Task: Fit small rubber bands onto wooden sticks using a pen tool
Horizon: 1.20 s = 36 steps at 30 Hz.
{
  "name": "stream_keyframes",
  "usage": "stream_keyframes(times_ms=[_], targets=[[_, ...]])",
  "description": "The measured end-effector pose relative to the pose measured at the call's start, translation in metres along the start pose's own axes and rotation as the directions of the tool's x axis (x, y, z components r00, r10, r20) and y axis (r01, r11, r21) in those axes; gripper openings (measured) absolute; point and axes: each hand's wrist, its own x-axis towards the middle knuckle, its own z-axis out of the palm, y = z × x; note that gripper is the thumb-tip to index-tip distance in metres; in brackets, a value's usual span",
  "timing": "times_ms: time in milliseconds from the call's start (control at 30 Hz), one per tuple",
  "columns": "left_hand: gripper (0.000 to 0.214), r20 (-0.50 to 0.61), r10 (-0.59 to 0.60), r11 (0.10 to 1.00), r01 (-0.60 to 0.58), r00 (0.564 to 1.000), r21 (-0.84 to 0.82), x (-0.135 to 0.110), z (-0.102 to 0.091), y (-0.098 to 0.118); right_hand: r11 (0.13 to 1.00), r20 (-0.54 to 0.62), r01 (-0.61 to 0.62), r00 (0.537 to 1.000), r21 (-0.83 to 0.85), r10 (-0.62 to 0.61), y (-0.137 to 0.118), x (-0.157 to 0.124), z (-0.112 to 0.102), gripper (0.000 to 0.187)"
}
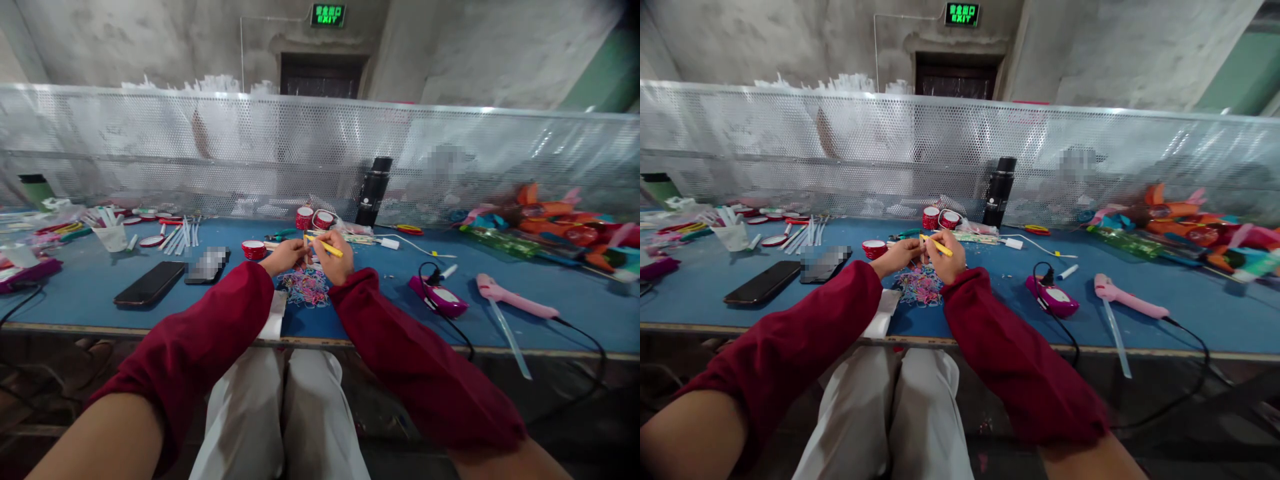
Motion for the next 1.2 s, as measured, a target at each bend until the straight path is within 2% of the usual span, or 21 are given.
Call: stream_keyframes(times_ms=[200, 333, 500, 933, 1100, 1200], targets=[[0.023, -0.007, -0.001, 1.0, 0.001, 1.0, -0.004, -0.0003, 0.0005, 0.0014, 0.999, -0.03, -0.01, 1.0, -0.037, 0.008, -0.0006, -0.0001, -0.0001, 0.022], [0.026, -0.008, -0.008, 1.0, 0.008, 1.0, -0.002, -0.0008, 0.0011, 0.0026, 1.0, 0.012, 0.001, 1.0, 0.003, -0.001, -0.0011, -0.0003, 0.0001, 0.021], [0.024, -0.019, -0.025, 0.999, 0.025, 0.999, -0.024, -0.0009, 0.0015, 0.0029, 0.998, -0.037, 0.009, 0.999, -0.055, -0.011, -0.0001, -0.0005, 0.0004, 0.02], [0.026, -0.016, 0.002, 1.0, -0.001, 1.0, 0.013, 0.0004, -0.0001, 0.0, 0.999, 0.009, 0.032, 0.999, -0.026, -0.032, -0.0007, -0.001, 0.0001, 0.017], [0.03, -0.025, 0.007, 1.0, -0.007, 1.0, 0.019, 0.001, -0.0007, -0.0003, 0.997, -0.023, 0.038, 0.999, -0.064, -0.039, -0.0007, -0.0014, 0.0003, 0.017], [0.029, -0.019, 0.02, 1.0, -0.02, 1.0, 0.014, 0.0014, -0.0012, -0.0015, 0.998, 0.012, 0.045, 0.999, -0.041, -0.044, -0.0013, -0.0015, 0.0002, 0.017]])
